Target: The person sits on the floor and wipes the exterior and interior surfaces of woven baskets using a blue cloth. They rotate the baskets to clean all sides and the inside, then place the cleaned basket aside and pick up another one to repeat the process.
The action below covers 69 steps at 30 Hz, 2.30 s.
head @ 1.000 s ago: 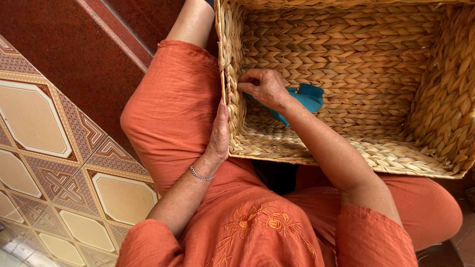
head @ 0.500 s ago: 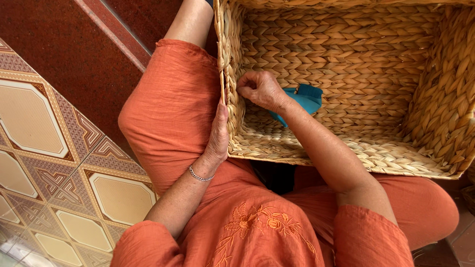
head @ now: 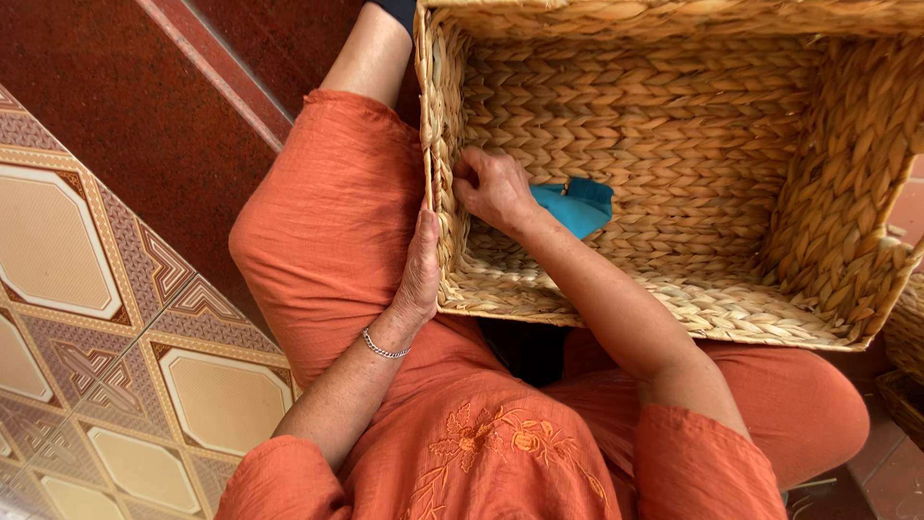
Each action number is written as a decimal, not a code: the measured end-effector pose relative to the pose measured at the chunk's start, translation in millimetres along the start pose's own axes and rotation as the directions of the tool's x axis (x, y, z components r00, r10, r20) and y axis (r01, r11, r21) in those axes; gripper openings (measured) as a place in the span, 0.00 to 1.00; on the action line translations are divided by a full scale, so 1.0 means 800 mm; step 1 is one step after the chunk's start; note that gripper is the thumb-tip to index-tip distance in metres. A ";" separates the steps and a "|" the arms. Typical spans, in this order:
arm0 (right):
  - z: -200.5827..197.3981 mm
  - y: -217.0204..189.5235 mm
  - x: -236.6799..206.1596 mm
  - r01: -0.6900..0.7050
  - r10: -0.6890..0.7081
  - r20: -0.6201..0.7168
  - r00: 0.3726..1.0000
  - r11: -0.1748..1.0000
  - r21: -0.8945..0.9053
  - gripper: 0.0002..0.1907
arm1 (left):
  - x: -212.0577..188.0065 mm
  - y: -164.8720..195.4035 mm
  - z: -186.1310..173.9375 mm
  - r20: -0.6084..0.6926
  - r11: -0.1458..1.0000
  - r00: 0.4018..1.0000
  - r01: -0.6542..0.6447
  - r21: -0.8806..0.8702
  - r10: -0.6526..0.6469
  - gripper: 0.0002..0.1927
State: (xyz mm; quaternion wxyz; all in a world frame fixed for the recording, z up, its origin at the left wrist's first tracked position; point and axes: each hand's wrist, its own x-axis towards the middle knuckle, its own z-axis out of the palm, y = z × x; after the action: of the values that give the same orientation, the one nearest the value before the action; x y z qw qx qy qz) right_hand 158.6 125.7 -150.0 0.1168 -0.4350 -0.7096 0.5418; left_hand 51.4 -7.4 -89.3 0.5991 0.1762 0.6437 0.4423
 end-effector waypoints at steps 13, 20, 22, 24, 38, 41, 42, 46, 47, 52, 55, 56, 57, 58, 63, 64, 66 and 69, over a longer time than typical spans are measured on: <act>-0.049 0.057 -0.071 0.100 0.116 0.251 0.961 0.700 -0.707 0.40 | -0.009 0.028 0.011 0.048 0.991 0.994 -0.092 -0.092 0.097 0.45; -0.086 0.027 -0.070 -0.145 0.363 0.580 0.729 0.910 -0.388 0.47 | -0.010 0.033 0.007 0.053 0.997 0.996 -0.067 -0.045 0.069 0.45; -0.067 0.014 -0.093 -0.132 0.254 0.654 0.713 0.964 -0.231 0.41 | -0.011 0.028 0.006 0.054 0.994 0.994 -0.092 -0.067 0.096 0.43; -0.045 0.011 -0.109 -0.051 0.185 0.650 0.737 0.974 -0.220 0.32 | -0.014 0.021 0.007 0.048 0.985 0.989 -0.137 -0.101 0.143 0.42; -0.152 0.066 -0.152 -0.203 0.563 0.591 0.578 0.800 -0.564 0.21 | -0.020 0.003 0.007 0.027 0.993 0.993 -0.117 -0.021 0.117 0.43; -0.228 0.106 -0.188 -0.241 0.614 0.507 0.605 0.748 -0.618 0.23 | -0.019 -0.001 0.004 0.019 0.997 0.997 -0.074 -0.005 0.074 0.44; -0.251 0.119 -0.199 -0.235 0.624 0.490 0.609 0.732 -0.640 0.23 | -0.019 -0.002 0.004 0.018 0.999 0.999 -0.044 -0.006 0.044 0.45; -0.296 0.140 -0.221 -0.283 0.789 0.309 0.531 0.509 -0.813 0.23 | -0.018 -0.003 0.004 0.011 0.999 1.000 -0.024 -0.030 0.025 0.45; -0.302 0.136 -0.220 -0.294 0.817 0.260 0.515 0.453 -0.841 0.23 | -0.018 -0.003 0.004 0.002 1.000 1.000 -0.011 -0.005 0.011 0.44; -0.286 0.080 -0.196 -0.265 0.782 0.194 0.592 0.416 -0.870 0.21 | -0.018 -0.004 0.003 -0.013 1.000 1.000 0.006 0.010 -0.006 0.43; -0.214 0.029 -0.182 -0.396 0.690 0.298 0.659 0.656 -0.642 0.26 | -0.017 -0.008 0.002 0.005 0.999 0.999 -0.036 0.003 0.036 0.42; -0.192 0.010 -0.179 -0.400 0.482 0.417 0.771 0.875 -0.271 0.29 | -0.017 -0.008 0.002 -0.008 0.999 0.999 -0.035 0.003 0.035 0.42; -0.168 -0.008 -0.174 -0.285 0.317 0.466 0.826 0.948 -0.140 0.30 | -0.017 -0.009 0.002 -0.019 0.999 0.999 -0.033 0.004 0.033 0.42; -0.142 -0.026 -0.169 -0.026 0.065 0.480 0.875 0.996 -0.088 0.29 | -0.017 -0.008 0.003 -0.039 0.999 0.998 -0.043 0.026 0.044 0.42; -0.109 -0.059 -0.169 0.050 0.240 0.633 0.736 0.913 -0.404 0.28 | -0.026 0.002 0.010 0.016 0.990 0.991 -0.131 -0.045 0.132 0.42; -0.124 -0.051 -0.171 0.004 0.334 0.621 0.709 0.879 -0.477 0.27 | -0.027 0.004 0.011 0.017 0.993 0.994 -0.110 -0.041 0.111 0.42; -0.166 -0.020 -0.178 -0.038 0.469 0.565 0.679 0.790 -0.611 0.25 | -0.027 0.007 0.011 0.010 0.997 0.998 -0.069 -0.030 0.069 0.42; -0.239 0.044 -0.200 -0.164 0.706 0.400 0.585 0.586 -0.794 0.26 | -0.023 0.002 0.009 0.022 0.994 0.997 -0.073 -0.079 0.075 0.42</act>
State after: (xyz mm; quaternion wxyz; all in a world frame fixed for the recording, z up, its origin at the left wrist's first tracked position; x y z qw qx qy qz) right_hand 392.7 135.6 -58.5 -0.4721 -0.3863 -0.7008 0.3699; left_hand 61.4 -17.4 -75.9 0.5965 0.1819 0.6115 0.4870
